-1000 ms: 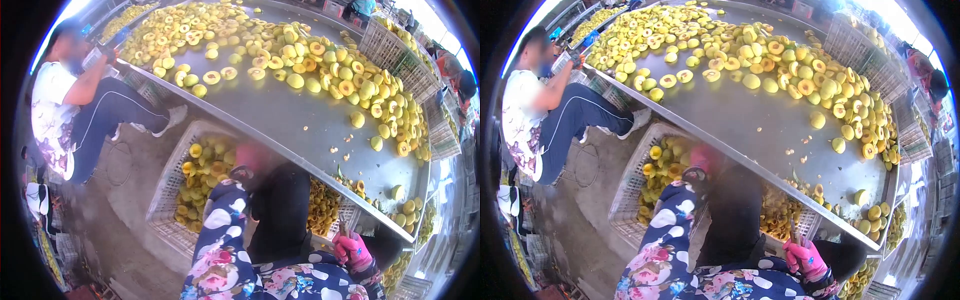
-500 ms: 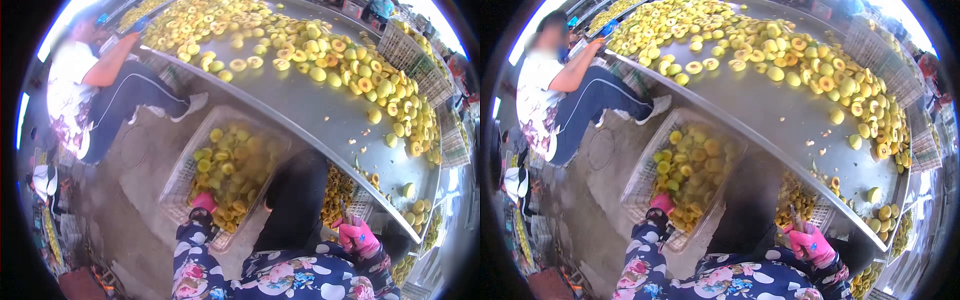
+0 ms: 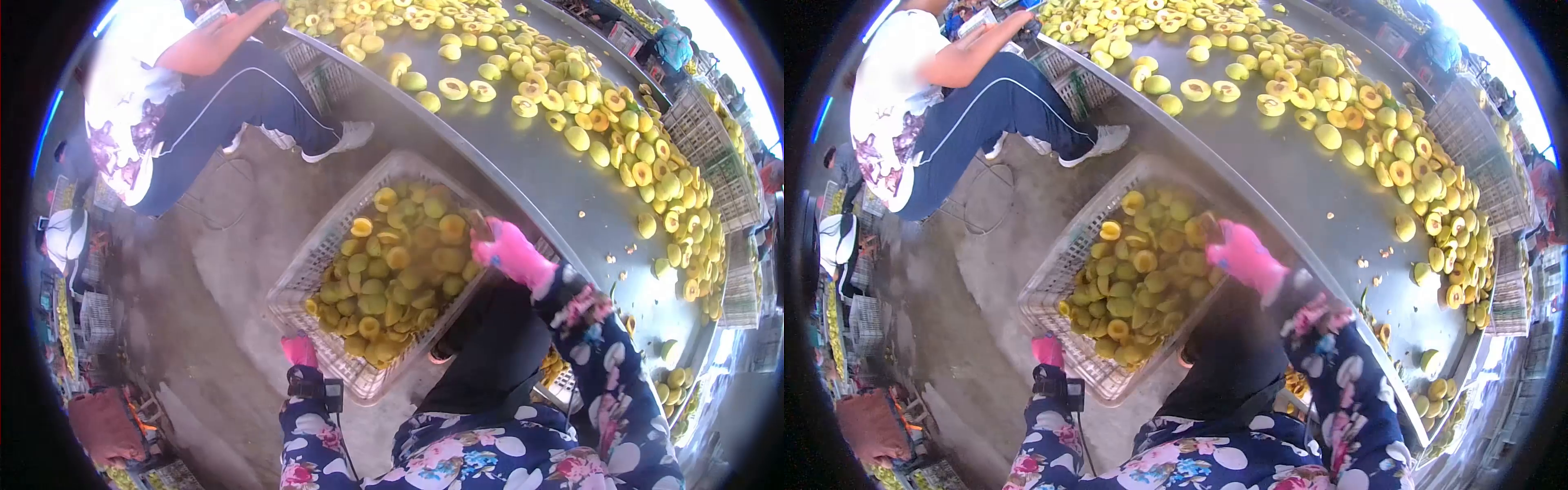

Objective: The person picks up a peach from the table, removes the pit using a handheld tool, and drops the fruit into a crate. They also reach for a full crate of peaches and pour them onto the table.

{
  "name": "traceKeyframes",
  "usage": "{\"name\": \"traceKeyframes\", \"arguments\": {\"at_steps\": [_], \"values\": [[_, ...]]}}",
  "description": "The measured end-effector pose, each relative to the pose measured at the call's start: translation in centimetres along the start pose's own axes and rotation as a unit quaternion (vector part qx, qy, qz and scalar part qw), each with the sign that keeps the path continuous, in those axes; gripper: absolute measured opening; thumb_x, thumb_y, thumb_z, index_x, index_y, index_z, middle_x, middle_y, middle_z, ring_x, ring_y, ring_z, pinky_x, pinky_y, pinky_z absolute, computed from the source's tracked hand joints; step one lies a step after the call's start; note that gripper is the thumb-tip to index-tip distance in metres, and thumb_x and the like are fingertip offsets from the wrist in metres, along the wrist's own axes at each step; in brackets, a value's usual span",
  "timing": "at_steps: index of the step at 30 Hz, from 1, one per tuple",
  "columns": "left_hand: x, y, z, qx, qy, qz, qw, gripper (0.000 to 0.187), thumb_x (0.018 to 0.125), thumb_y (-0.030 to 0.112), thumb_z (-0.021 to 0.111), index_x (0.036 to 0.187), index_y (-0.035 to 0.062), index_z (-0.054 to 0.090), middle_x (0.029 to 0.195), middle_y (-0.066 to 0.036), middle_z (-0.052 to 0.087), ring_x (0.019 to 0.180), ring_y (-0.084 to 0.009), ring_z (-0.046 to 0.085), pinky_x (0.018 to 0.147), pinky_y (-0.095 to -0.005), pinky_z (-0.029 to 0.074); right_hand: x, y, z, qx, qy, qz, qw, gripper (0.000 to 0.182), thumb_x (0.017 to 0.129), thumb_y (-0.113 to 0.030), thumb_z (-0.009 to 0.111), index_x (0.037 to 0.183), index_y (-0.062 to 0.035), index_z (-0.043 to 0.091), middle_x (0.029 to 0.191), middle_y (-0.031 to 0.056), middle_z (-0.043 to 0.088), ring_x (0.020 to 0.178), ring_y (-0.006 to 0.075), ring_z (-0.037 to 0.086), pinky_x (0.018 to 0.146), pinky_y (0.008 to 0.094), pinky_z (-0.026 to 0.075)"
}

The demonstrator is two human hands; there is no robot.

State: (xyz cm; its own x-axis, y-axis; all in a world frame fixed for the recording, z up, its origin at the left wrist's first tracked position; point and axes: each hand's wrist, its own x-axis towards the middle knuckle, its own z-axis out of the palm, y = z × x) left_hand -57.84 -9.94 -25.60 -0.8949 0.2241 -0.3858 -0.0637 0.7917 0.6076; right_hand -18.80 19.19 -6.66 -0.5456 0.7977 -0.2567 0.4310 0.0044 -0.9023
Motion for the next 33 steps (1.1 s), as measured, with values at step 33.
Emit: {"name": "traceKeyframes", "arguments": {"at_steps": [33], "values": [[0.5,-5.7,-4.5,-0.250,0.048,-0.090,0.963,0.023,0.082,0.008,0.063,0.101,0.0043,0.051,0.069,-0.002,0.055,0.045,-0.0080,0.044,0.037,-0.0233,0.033,4.6,-6.7,3.8,-0.295,0.083,-0.081,0.948,0.033,0.062,-0.008,0.061,0.094,-0.0002,0.060,0.071,0.0062,0.056,0.066,0.0165,0.056,0.062,0.0300,0.047]]}}
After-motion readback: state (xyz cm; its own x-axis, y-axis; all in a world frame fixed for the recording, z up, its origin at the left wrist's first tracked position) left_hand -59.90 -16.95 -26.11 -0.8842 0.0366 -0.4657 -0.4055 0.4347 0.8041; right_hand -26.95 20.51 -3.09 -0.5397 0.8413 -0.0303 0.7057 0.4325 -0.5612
